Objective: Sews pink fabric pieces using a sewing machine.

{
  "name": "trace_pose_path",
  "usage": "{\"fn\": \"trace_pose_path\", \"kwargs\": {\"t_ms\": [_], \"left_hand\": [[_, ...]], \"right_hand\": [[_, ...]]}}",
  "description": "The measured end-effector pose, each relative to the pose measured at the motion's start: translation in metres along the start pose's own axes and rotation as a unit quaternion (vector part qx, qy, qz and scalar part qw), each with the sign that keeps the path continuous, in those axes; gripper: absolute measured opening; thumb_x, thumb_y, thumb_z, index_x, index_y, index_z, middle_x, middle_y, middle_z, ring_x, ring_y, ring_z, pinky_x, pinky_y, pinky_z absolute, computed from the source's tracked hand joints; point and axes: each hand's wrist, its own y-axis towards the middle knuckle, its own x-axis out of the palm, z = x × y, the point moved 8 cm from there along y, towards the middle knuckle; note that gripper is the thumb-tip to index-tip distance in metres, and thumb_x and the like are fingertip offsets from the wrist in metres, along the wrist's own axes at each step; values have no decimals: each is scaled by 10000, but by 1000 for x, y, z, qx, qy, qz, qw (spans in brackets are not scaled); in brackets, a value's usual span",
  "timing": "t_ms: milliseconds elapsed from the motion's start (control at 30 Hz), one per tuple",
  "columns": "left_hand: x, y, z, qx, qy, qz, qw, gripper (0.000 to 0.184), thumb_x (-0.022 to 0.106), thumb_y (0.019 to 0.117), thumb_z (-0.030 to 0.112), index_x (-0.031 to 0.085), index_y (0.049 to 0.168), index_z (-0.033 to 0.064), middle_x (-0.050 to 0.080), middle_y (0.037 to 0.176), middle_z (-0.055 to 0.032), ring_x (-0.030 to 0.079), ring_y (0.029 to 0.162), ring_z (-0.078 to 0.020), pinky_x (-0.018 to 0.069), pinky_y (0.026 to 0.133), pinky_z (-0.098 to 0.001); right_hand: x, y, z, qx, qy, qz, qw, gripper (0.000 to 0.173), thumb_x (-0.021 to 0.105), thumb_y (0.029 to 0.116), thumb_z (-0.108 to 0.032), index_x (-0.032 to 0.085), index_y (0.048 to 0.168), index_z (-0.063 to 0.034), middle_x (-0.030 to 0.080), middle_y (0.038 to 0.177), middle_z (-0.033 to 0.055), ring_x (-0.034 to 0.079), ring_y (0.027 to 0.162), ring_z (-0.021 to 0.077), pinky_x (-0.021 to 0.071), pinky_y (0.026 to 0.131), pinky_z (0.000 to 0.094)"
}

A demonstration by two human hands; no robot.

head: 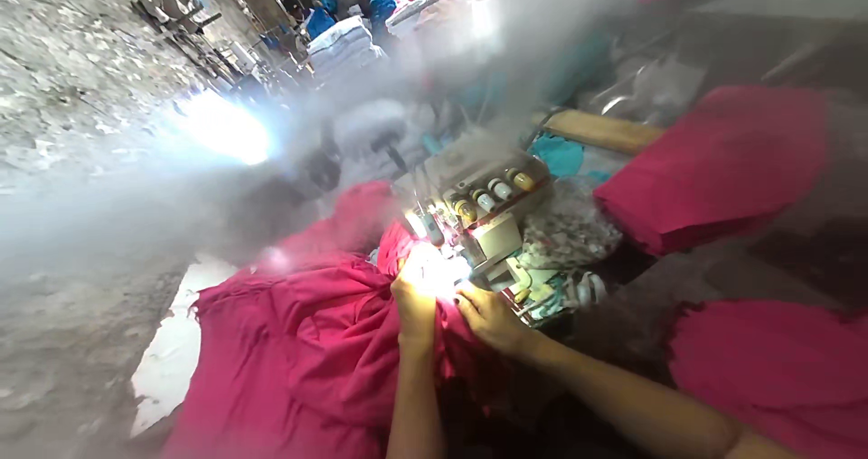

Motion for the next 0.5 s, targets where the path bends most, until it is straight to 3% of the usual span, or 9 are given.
{"fn": "trace_pose_path", "kwargs": {"t_ms": [100, 133, 167, 233, 267, 333, 433, 467, 500], "left_hand": [[-9, -34, 21, -26, 36, 0, 999, 204, 646, 910, 29, 732, 1017, -122, 732, 1043, -283, 726, 999, -416, 562, 896, -534], [-10, -46, 29, -29, 32, -5, 999, 214, 648, 903, 22, 723, 1028, -135, 720, 1078, -300, 705, 1051, -448, 540, 946, -556], [-11, -58, 36, -23, 23, -10, 999, 220, 646, 889, -2, 715, 1041, -145, 712, 1106, -310, 687, 1091, -469, 523, 986, -567], [-11, -80, 46, 14, -17, -13, 1000, 230, 649, 836, -46, 714, 1026, -157, 723, 1072, -300, 703, 1060, -446, 542, 973, -529], [-10, -89, 49, 46, -42, -6, 998, 210, 646, 813, -40, 724, 979, -143, 738, 1023, -272, 727, 1009, -395, 569, 937, -470], [-8, -104, 46, 104, -101, 9, 989, 203, 638, 823, 4, 744, 950, -115, 752, 1032, -245, 735, 1049, -340, 567, 969, -390], [-30, -106, 34, 123, -54, 125, 983, 176, 651, 843, 65, 754, 932, -47, 756, 988, -177, 720, 997, -234, 546, 939, -302], [-42, -98, 27, 99, -40, 155, 982, 196, 659, 852, 59, 739, 971, -75, 727, 1035, -219, 698, 1035, -260, 540, 952, -314], [-52, -87, 18, 59, -44, 163, 984, 264, 654, 857, 39, 690, 1051, -136, 674, 1127, -293, 663, 1096, -315, 535, 960, -348]], "right_hand": [[3, 2, 8, 84, 85, -33, 992, 454, 403, 1082, -153, 404, 1457, 104, 672, 1097, 219, 661, 1018, 254, 513, 935, 408], [7, 2, 8, 85, 120, -58, 987, 491, 380, 1095, -175, 347, 1514, 80, 641, 1262, 228, 635, 1160, 230, 481, 1032, 385], [11, 3, 7, 79, 149, -87, 982, 492, 345, 1108, -203, 351, 1524, 59, 603, 1345, 225, 595, 1234, 205, 445, 1083, 368], [16, 4, 6, 68, 163, -130, 976, 464, 283, 1118, -227, 521, 1413, 40, 642, 1265, 184, 606, 1164, 157, 453, 1049, 344], [13, 6, 8, 67, 149, -124, 979, 447, 288, 1113, -206, 630, 1276, 31, 677, 1115, 135, 622, 1030, 121, 484, 964, 324], [-8, 11, 20, 99, 88, -49, 990, 398, 355, 1090, -143, 710, 1032, 28, 670, 893, 95, 614, 838, 117, 507, 820, 333], [-48, 15, 41, 143, -18, 71, 987, 427, 377, 1097, -165, 683, 997, 116, 661, 876, 238, 634, 851, 305, 484, 817, 489], [-54, 14, 43, 150, -19, 71, 986, 428, 380, 1105, -173, 675, 1024, 126, 661, 914, 256, 630, 887, 319, 474, 848, 500], [-56, 10, 40, 125, -7, 64, 990, 380, 420, 1084, -150, 681, 1003, 115, 670, 910, 228, 630, 873, 274, 484, 835, 458]]}}
